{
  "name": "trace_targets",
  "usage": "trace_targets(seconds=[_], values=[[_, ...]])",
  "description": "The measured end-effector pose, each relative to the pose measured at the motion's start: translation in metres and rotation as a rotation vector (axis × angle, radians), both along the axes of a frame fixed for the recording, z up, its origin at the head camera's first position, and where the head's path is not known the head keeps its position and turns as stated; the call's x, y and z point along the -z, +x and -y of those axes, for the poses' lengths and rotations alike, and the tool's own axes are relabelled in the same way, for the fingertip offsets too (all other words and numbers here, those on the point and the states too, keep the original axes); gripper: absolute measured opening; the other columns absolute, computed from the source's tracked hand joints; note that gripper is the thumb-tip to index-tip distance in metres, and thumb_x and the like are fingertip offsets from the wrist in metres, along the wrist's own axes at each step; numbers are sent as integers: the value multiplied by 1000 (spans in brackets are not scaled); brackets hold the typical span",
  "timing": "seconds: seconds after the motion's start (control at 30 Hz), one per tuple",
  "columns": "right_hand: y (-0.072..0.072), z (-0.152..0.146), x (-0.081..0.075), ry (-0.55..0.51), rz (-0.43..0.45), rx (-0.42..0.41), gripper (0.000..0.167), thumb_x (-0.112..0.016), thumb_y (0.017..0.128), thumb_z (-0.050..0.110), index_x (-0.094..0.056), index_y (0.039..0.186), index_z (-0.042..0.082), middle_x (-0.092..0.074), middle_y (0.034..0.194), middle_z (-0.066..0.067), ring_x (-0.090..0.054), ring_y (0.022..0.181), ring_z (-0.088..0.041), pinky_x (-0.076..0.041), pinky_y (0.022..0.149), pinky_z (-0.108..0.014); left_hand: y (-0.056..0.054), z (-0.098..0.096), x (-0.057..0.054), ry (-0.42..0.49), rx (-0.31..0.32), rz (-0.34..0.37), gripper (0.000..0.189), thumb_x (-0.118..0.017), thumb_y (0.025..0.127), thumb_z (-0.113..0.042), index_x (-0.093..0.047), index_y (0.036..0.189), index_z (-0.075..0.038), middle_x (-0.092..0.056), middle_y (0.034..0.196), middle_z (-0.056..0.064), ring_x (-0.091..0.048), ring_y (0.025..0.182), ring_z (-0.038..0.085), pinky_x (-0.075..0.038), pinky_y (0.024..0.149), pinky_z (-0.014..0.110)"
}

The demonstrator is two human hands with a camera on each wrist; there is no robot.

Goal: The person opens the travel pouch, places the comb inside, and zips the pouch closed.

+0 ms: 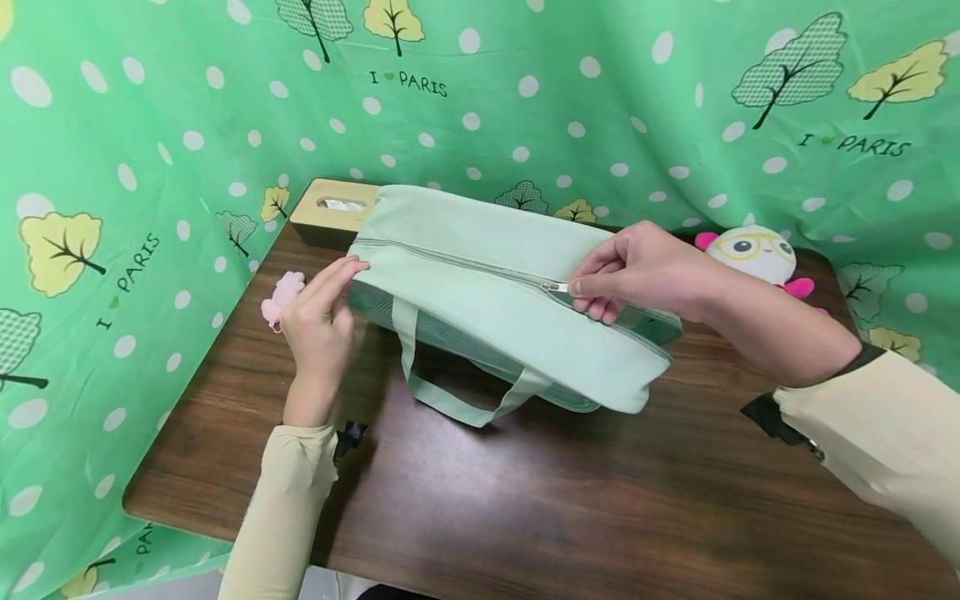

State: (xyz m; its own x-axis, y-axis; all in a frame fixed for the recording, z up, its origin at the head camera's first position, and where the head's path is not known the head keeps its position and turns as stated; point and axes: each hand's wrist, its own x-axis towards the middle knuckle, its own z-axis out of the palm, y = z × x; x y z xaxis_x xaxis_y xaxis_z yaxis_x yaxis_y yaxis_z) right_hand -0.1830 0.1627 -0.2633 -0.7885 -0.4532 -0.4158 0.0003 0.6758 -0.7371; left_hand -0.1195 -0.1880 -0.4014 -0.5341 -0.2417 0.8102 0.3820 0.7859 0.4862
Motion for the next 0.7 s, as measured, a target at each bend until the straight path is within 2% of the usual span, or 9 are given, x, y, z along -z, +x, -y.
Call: trace_targets(seconds=[0.23, 0.5, 0.7], values=[[7, -17, 5, -14, -33, -9, 21, -68, 99, 8, -73, 113, -7, -74, 83, -2, -69, 69, -16, -58, 67, -30, 1, -2, 0, 2, -16, -1, 43, -55, 88, 16, -82, 103, -14, -79, 108, 2, -77, 96, 27, -34, 49, 37], [11, -34, 12, -71, -54, -5, 13, -67, 98, 2, -74, 105, -7, -73, 80, -4, -67, 65, -17, -57, 63, -28, 2, -2, 1, -1, -30, 5, 41, -56, 89, 14, -82, 103, -16, -79, 108, 1, -76, 94, 27, -29, 47, 34], [14, -47, 17, -93, -46, 5, 11, -63, 99, -1, -74, 100, -4, -73, 80, -5, -65, 65, -16, -56, 61, -27, 3, -2, 0, -1, -25, 17, 38, -57, 92, 10, -82, 103, -16, -79, 109, 1, -76, 97, 26, -35, 48, 37]])
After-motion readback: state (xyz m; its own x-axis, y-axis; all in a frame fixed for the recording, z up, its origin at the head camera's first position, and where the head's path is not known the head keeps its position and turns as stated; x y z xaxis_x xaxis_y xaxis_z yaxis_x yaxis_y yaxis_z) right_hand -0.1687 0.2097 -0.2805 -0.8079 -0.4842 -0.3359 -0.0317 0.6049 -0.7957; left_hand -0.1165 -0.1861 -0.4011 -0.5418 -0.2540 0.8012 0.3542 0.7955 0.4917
